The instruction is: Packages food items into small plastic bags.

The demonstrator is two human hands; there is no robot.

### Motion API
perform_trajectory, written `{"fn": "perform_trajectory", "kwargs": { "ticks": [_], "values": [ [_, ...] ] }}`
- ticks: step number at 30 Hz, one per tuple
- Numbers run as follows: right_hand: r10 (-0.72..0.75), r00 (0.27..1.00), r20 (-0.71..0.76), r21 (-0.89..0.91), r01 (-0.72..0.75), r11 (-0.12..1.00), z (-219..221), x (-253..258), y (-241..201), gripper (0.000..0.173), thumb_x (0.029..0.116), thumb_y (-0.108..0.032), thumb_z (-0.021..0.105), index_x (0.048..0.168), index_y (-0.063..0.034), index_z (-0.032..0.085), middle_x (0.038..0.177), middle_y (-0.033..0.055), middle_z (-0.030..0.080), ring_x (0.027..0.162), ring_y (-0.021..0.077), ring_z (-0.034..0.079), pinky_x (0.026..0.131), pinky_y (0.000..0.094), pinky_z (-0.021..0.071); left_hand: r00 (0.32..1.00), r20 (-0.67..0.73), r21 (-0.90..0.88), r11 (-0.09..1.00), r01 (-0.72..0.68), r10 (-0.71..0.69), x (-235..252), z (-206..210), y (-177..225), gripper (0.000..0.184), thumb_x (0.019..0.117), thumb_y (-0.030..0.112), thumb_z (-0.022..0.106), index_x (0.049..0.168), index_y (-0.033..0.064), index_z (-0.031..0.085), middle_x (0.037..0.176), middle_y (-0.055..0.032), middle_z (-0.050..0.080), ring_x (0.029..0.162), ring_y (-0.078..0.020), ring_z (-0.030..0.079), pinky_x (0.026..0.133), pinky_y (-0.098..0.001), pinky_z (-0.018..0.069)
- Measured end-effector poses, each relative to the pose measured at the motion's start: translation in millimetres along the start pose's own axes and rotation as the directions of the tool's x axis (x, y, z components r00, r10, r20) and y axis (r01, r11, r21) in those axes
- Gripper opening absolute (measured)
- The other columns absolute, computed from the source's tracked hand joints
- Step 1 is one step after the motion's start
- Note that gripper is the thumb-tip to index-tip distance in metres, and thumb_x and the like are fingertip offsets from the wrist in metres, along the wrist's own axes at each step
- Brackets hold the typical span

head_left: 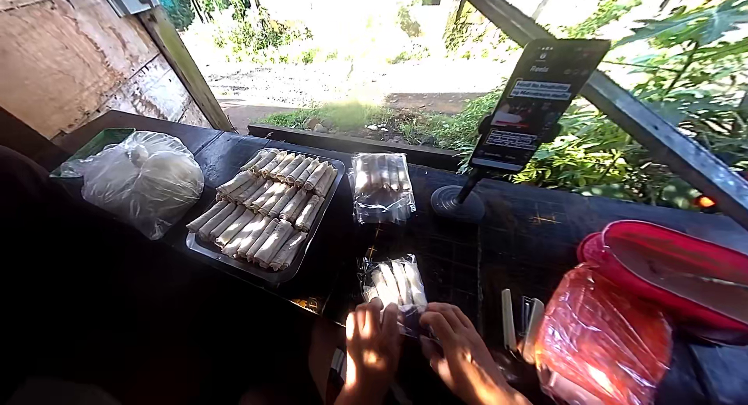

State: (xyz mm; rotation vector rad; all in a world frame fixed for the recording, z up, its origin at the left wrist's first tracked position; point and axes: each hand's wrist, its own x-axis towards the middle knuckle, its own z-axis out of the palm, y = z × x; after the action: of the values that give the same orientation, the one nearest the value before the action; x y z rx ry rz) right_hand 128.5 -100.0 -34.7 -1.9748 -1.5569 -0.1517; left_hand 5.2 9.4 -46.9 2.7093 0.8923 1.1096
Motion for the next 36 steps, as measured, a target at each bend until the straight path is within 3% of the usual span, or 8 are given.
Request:
{"fn": "perform_trajectory", "kwargs": {
  "ticks": [4, 12, 16, 18, 25, 28, 31, 36],
  "values": [
    [-0.087, 0.996, 0.025, 0.023, 0.086, 0.996, 18, 13, 1, 0.056, 0.0698, -0.034, 0.084, 0.116, -0.0062, 0.07, 0.128, 0.0214, 0.067, 0.126, 0.0454, 0.06, 0.103, 0.0611, 0.0483, 0.994, 0.058, -0.008, 0.996, 0.09, -0.089, -21, -15, -4, 0.026, 0.0888, 0.024, 0.06, 0.09, 0.0006, 0.073, 0.084, -0.0131, 0.07, 0.072, -0.0267, 0.07, 0.063, -0.0367, 0.0583],
    [-0.169, 0.985, 0.028, -0.008, 0.17, 0.985, 33, 17, 1, 0.063, 0.0866, -0.065, 0.059, 0.116, -0.0106, 0.071, 0.123, 0.0171, 0.069, 0.125, 0.0399, 0.062, 0.105, 0.0614, 0.045, 0.979, 0.112, -0.048, 0.984, 0.174, -0.168, -31, -31, 5, 0.018, 0.0824, 0.007, 0.063, 0.095, -0.0024, 0.073, 0.072, -0.0086, 0.07, 0.062, -0.0212, 0.071, 0.059, -0.0317, 0.0587],
    [-0.125, 0.992, -0.02, -0.062, 0.123, 0.99, 35, 26, -4, 0.043, 0.0647, -0.022, 0.079, 0.104, -0.0055, 0.073, 0.113, 0.0173, 0.072, 0.113, 0.04, 0.068, 0.093, 0.0594, 0.0509, 0.983, 0.128, -0.073, 0.988, 0.138, -0.128, -30, -31, 4, 0.016, 0.0803, 0.004, 0.063, 0.092, -0.0014, 0.073, 0.073, -0.0088, 0.071, 0.063, -0.0201, 0.071, 0.06, -0.0304, 0.0588],
    [-0.079, 0.996, -0.031, -0.102, 0.076, 0.992, 35, 35, -12, 0.036, 0.0608, -0.004, 0.081, 0.096, -0.0026, 0.074, 0.109, 0.0197, 0.073, 0.107, 0.042, 0.069, 0.087, 0.0605, 0.052, 0.986, 0.132, -0.108, 0.987, 0.117, -0.102, -29, -30, 3, 0.014, 0.0795, 0.003, 0.064, 0.09, -0.0008, 0.072, 0.072, -0.0083, 0.07, 0.063, -0.0205, 0.071, 0.06, -0.0308, 0.059],
    [-0.08, 0.996, -0.028, -0.107, 0.077, 0.991, 33, 48, -6, 0.048, 0.0504, -0.01, 0.087, 0.096, -0.0012, 0.074, 0.105, 0.0175, 0.073, 0.105, 0.0394, 0.07, 0.082, 0.057, 0.0535, 0.991, 0.104, -0.291, 0.951, 0.108, -0.081, -22, -26, 7, 0.015, 0.0772, 0.001, 0.066, 0.092, -0.0004, 0.068, 0.067, -0.0062, 0.066, 0.059, -0.0177, 0.068, 0.058, -0.0289, 0.058],
    [-0.066, 0.998, 0.02, -0.057, 0.067, 0.996, 17, 39, 4, 0.048, 0.0619, -0.021, 0.087, 0.104, -0.0013, 0.074, 0.115, 0.019, 0.072, 0.113, 0.0417, 0.067, 0.093, 0.0608, 0.0515, 0.972, 0.213, -0.424, 0.887, 0.185, -0.1, -25, -32, 17, 0.019, 0.0838, 0.001, 0.064, 0.101, -0.0042, 0.067, 0.072, -0.0093, 0.069, 0.06, -0.0182, 0.069, 0.059, -0.0299, 0.0591],
    [-0.038, 0.993, -0.107, -0.092, 0.028, 0.995, 2, 17, 14, 0.041, 0.0879, -0.043, 0.061, 0.102, -0.0069, 0.072, 0.109, 0.0163, 0.072, 0.104, 0.0355, 0.068, 0.087, 0.0505, 0.0528, 0.914, 0.404, -0.555, 0.785, 0.274, -0.034, -28, -40, 12, 0.026, 0.095, 0.008, 0.062, 0.116, -0.0064, 0.065, 0.077, -0.0112, 0.069, 0.061, -0.0207, 0.067, 0.06, -0.0348, 0.0579],
    [-0.01, 0.962, -0.274, -0.084, -0.014, 0.996, -7, -27, 9, 0.022, 0.0951, -0.027, 0.055, 0.081, -0.0111, 0.061, 0.081, 0.0104, 0.067, 0.081, 0.0232, 0.066, 0.071, 0.0333, 0.0532, 0.934, 0.321, -0.426, 0.858, 0.288, -0.154, -6, -40, -28, 0.02, 0.097, 0.009, 0.058, 0.104, -0.0007, 0.074, 0.091, -0.0125, 0.074, 0.085, -0.025, 0.072, 0.081, -0.0393, 0.0588]
  ]
}}
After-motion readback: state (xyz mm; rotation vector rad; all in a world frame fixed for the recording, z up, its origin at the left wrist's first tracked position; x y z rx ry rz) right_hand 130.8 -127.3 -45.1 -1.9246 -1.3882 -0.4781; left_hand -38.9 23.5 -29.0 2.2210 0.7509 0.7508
